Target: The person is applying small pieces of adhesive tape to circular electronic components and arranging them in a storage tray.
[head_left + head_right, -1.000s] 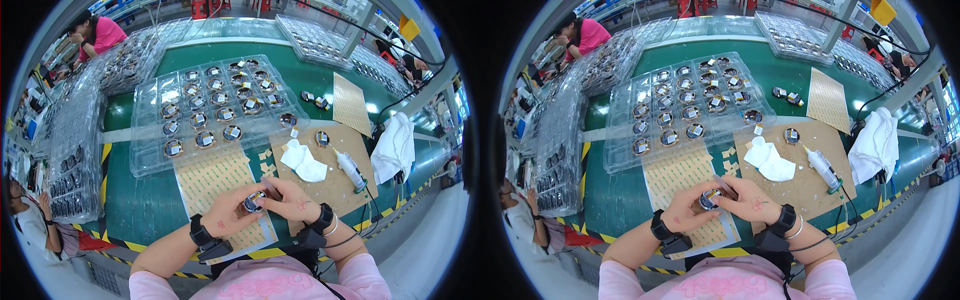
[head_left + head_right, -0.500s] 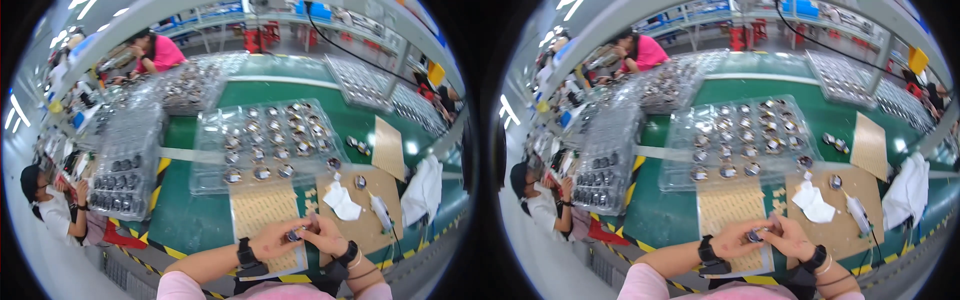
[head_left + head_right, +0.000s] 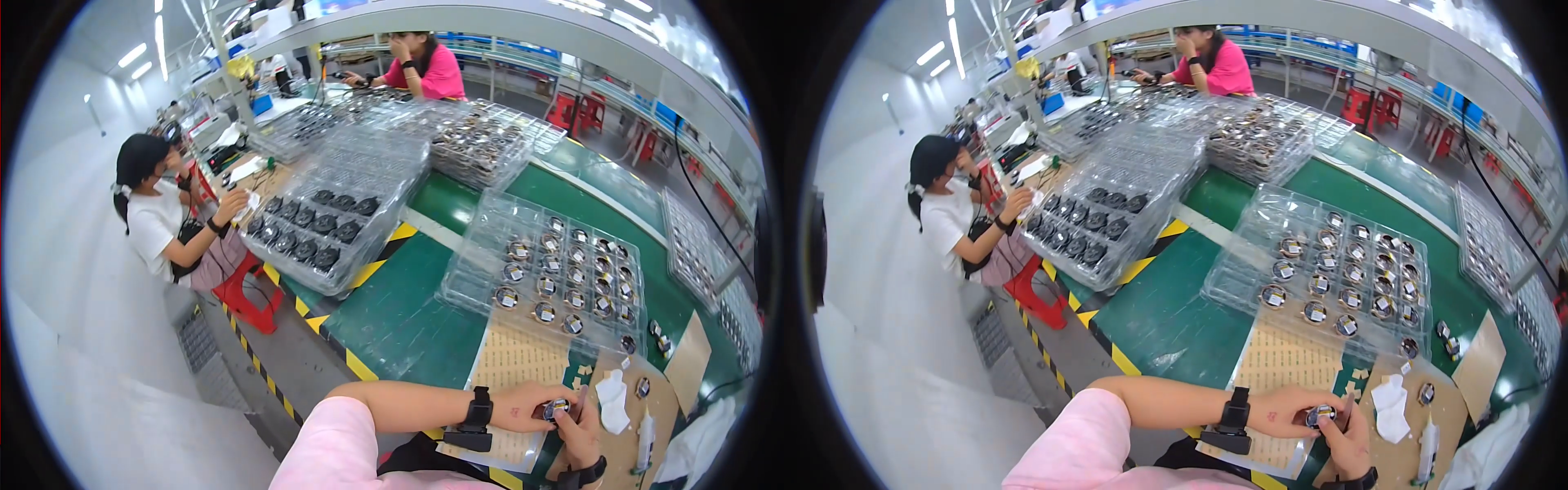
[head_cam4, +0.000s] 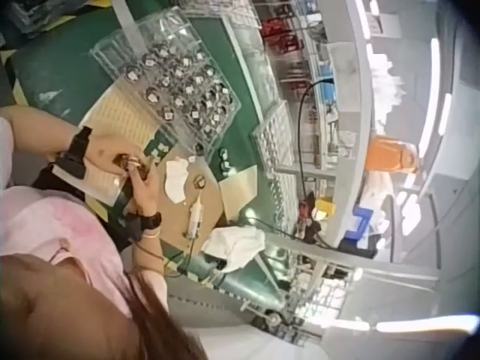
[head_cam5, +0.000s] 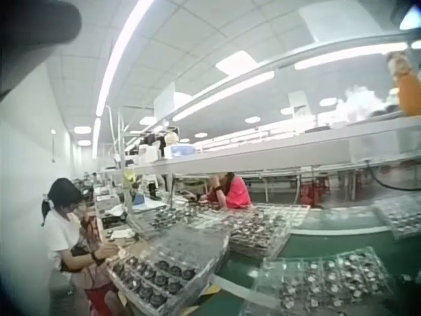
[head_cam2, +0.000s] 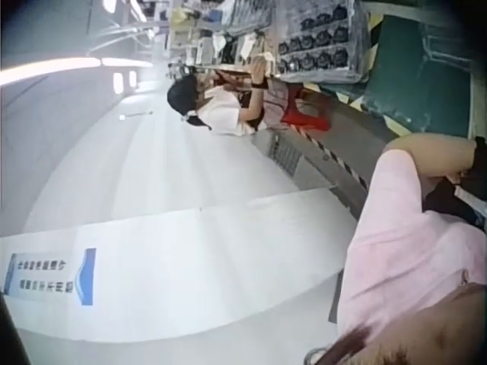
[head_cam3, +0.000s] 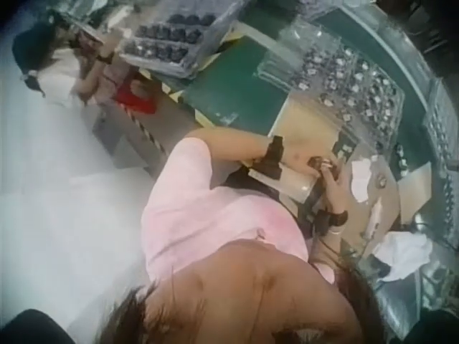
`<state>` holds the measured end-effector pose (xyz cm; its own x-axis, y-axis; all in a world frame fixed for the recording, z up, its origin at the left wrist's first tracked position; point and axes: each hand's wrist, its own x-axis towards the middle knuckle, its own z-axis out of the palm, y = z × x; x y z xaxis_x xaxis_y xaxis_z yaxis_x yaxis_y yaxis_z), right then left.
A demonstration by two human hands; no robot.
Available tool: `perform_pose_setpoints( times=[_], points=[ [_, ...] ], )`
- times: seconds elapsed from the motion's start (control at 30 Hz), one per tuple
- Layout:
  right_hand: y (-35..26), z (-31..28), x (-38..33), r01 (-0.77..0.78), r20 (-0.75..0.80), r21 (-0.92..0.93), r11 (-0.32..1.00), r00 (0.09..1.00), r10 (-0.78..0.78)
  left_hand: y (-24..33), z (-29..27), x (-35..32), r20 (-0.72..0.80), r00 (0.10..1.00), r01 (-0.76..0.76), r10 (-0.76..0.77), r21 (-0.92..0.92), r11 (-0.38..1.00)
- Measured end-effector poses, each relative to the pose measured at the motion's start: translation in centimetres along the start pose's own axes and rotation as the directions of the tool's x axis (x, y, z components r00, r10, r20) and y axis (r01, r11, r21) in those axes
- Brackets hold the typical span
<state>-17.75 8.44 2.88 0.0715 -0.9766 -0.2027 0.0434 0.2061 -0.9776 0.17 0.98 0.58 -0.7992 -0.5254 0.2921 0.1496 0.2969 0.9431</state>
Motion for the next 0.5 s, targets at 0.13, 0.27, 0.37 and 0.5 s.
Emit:
perform_pose_setpoints(
  times=[0.13, 0.27, 0.37, 0.5],
  points=[
    [0.22, -0.2, 0.09, -0.024, -0.002, -0.015, 1.0, 1.0, 0.024, -0.17, -0.23, -0.18, 0.02, 1.0, -0.002, 0.002, 0.01, 1.0],
    [-0.03, -0.22, 0.04, -0.051, 0.006, -0.017, 0.999, 0.999, 0.052, -0.52, -0.06, -0.33, 0.029, 1.0, 0.002, -0.002, 0.015, 1.0],
    [0.23, -0.26, 0.01, -0.051, -0.004, -0.016, 0.999, 0.999, 0.051, -0.59, 0.0, -0.29, 0.021, 1.0, -0.006, 0.006, 0.008, 1.0],
    [0.58, -0.48, 0.11, -0.046, -0.018, -0.006, 0.999, 0.999, 0.046, -0.58, 0.08, -0.21, 0.0, 1.0, -0.019, 0.019, -0.008, 1.0]
  ],
)
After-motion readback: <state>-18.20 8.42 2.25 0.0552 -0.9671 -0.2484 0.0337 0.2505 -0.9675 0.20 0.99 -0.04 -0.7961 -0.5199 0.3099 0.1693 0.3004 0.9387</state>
